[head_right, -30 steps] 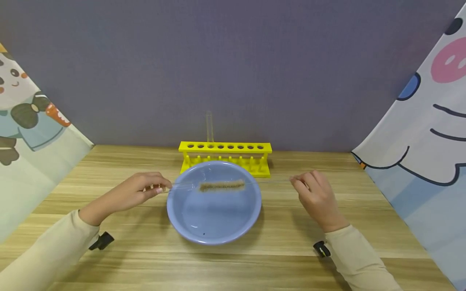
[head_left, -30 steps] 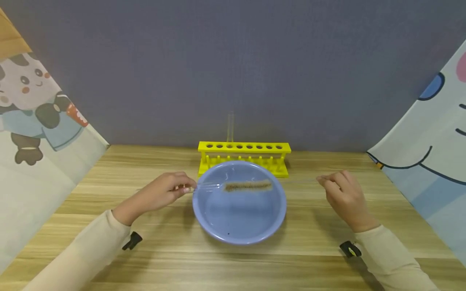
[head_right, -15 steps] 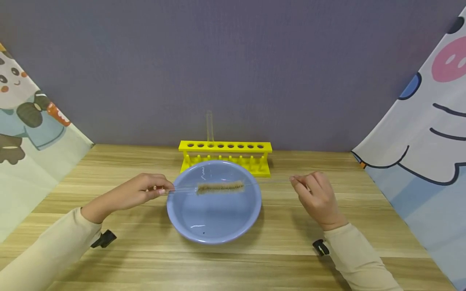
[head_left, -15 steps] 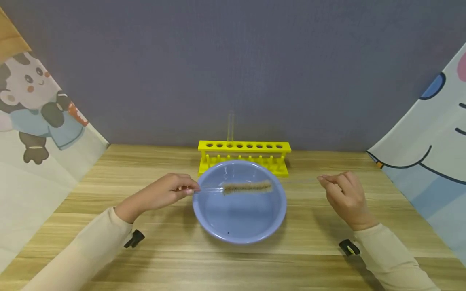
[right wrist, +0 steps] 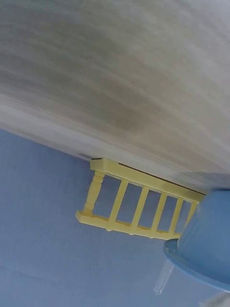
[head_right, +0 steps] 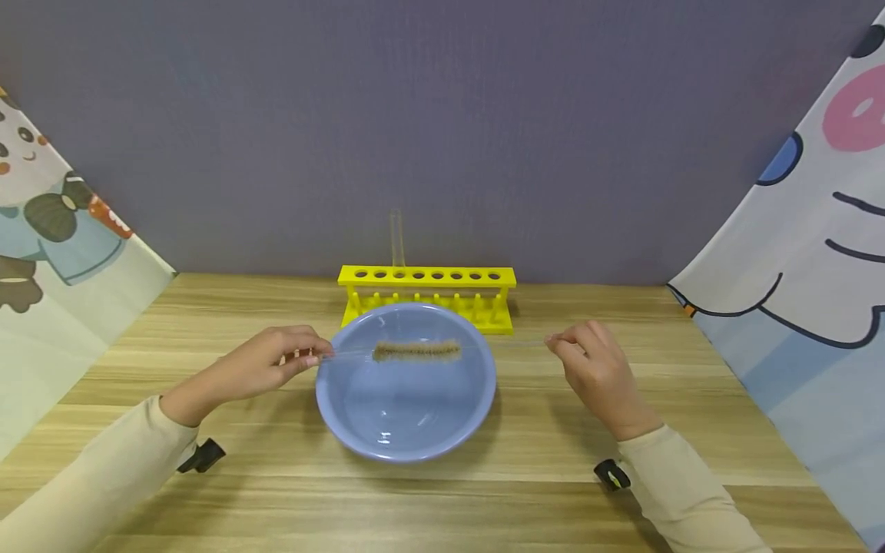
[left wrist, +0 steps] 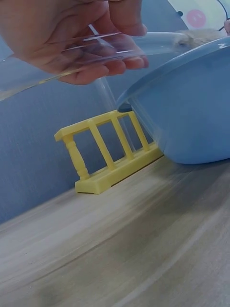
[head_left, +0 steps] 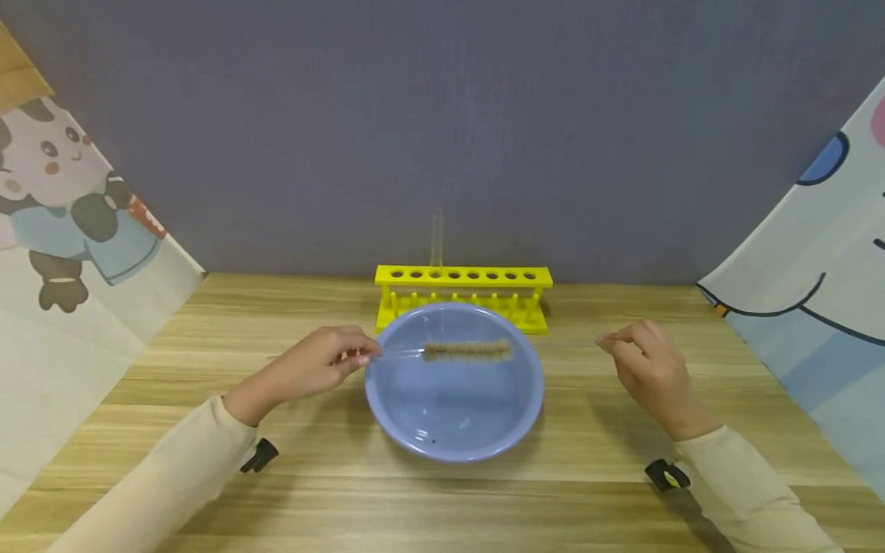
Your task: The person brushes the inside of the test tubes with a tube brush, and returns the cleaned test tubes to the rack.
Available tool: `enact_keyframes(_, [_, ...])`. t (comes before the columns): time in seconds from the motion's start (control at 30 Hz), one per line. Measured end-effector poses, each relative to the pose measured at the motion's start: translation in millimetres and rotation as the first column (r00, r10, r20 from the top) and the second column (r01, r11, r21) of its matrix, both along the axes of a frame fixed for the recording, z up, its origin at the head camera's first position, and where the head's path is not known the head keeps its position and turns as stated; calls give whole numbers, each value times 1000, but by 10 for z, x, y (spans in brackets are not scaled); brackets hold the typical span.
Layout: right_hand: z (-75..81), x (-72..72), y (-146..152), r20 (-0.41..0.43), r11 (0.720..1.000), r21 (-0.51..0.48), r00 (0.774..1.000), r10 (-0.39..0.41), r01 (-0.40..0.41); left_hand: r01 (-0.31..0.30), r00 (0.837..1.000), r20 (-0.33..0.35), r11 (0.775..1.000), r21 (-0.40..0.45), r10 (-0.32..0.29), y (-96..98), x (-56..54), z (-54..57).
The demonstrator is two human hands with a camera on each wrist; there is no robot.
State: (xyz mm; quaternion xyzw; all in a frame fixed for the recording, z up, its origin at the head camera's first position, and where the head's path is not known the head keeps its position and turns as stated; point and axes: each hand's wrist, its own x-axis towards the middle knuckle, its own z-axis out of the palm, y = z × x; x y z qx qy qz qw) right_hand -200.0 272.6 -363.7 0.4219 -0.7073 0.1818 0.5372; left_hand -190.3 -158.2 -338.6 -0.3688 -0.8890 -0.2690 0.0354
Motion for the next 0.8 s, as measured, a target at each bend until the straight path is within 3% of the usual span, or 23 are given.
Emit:
enact_keyframes(0.2, [20, -20, 89, 169, 997, 77, 986, 0, -13, -54, 997, -45, 998, 34, 56, 25, 13, 10])
enact_keyframes(0.43, [77, 11, 106, 299, 991, 109, 953, 44, -80, -87, 987, -127, 995, 57, 94, 40, 46, -1])
enact_keyframes(0.7, [145, 63, 130, 406, 977, 160, 912, 62, -138, -97, 951, -289, 994, 49, 106, 51, 56, -34])
enact_keyframes(0.8, [191, 112, 122, 454, 977, 173, 891, 31, -122, -90, 939, -330, 995, 41, 99, 64, 59, -42])
